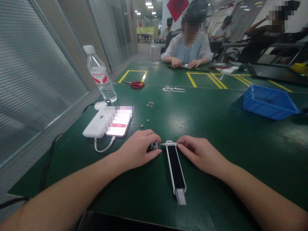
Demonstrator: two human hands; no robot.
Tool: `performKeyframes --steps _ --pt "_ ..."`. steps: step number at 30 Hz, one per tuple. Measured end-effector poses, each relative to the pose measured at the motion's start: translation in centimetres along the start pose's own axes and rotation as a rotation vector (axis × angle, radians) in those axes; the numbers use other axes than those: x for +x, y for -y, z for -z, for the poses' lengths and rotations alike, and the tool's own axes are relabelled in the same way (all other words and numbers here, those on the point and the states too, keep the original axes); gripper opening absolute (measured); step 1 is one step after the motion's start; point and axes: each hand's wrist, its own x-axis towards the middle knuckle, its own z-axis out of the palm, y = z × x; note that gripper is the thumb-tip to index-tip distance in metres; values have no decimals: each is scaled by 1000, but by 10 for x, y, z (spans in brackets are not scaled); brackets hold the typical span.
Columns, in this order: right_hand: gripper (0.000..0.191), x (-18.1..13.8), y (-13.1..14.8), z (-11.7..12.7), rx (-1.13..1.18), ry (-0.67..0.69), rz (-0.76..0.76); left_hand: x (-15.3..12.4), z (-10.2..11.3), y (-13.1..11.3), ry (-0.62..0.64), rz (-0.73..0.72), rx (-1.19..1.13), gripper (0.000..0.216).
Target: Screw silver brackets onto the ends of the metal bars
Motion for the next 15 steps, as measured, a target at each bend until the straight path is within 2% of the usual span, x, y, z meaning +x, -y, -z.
performKeyframes --steps 15 --pt "20 -1 -1 -1 9 8 -3 0 -4 -1 -18 47 -20 16"
